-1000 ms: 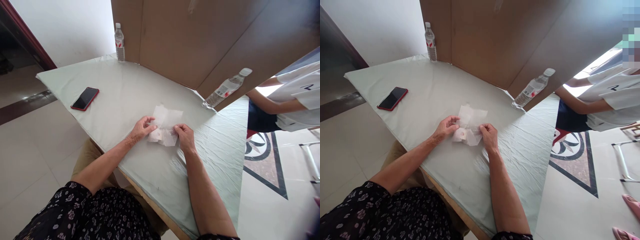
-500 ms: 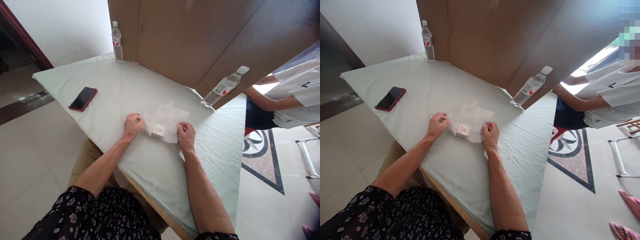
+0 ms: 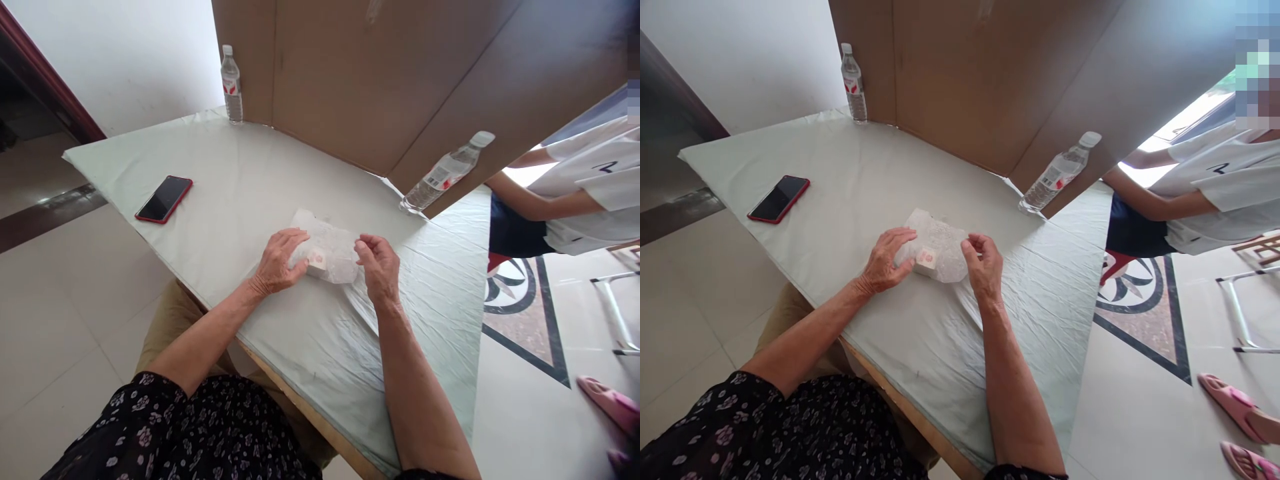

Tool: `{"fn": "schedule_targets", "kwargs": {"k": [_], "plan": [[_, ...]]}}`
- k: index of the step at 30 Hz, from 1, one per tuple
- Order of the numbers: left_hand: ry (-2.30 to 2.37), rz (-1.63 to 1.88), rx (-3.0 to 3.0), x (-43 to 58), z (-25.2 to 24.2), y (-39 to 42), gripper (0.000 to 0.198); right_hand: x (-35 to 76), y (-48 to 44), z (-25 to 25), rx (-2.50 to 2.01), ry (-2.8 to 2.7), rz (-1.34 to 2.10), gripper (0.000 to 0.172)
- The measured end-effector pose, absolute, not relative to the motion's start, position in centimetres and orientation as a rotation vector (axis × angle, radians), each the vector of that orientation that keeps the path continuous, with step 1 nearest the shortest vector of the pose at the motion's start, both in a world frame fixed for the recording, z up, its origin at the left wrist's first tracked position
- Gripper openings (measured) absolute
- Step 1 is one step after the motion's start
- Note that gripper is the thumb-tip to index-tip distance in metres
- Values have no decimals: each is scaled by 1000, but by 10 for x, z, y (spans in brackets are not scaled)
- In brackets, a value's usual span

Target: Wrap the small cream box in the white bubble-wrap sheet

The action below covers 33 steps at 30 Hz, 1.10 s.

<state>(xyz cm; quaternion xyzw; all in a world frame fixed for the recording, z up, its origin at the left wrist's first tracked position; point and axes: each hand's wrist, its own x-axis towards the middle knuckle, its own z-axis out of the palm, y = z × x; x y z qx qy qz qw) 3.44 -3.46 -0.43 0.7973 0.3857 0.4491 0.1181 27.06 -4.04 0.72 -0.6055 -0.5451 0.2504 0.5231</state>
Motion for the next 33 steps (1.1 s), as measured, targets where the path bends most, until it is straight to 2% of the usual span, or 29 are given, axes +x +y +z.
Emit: {"fn": "schedule_targets", "kwargs": {"k": [3, 8, 13, 15, 18, 22, 25, 27, 29, 33], "plan": [[1166, 1126, 2366, 38, -6, -35, 53, 261, -47, 16, -1469, -1517, 746, 47], [1458, 1136, 1971, 27, 0, -27, 39, 253, -61, 38, -1376, -1725, 787, 24], [1305, 1179, 1788, 21, 8, -29, 37, 245, -75, 58, -1079, -2284, 1355, 24], [1297, 1209, 1815, 21, 8, -29, 33, 243, -76, 57, -1036, -2426, 1453, 25], [1301, 1098, 1889, 20, 4, -27, 27, 243, -73, 50, -1146, -2380, 1336, 25], [1225, 818, 2124, 17, -1, -25, 23, 248, -65, 35, -1420, -2055, 741, 24], [1174, 727, 2304, 20, -3, -28, 31, 245, -60, 17, -1423, -2050, 434, 46], [1205, 692, 2403, 23, -4, -32, 34, 243, -57, 7, -1429, -2091, 427, 50], [1253, 663, 2464, 27, -5, -36, 35, 245, -52, 2, -1461, -2068, 458, 45], [1419, 612, 2471, 33, -8, -38, 33, 280, -44, 8, -1556, -1790, 514, 45]]}}
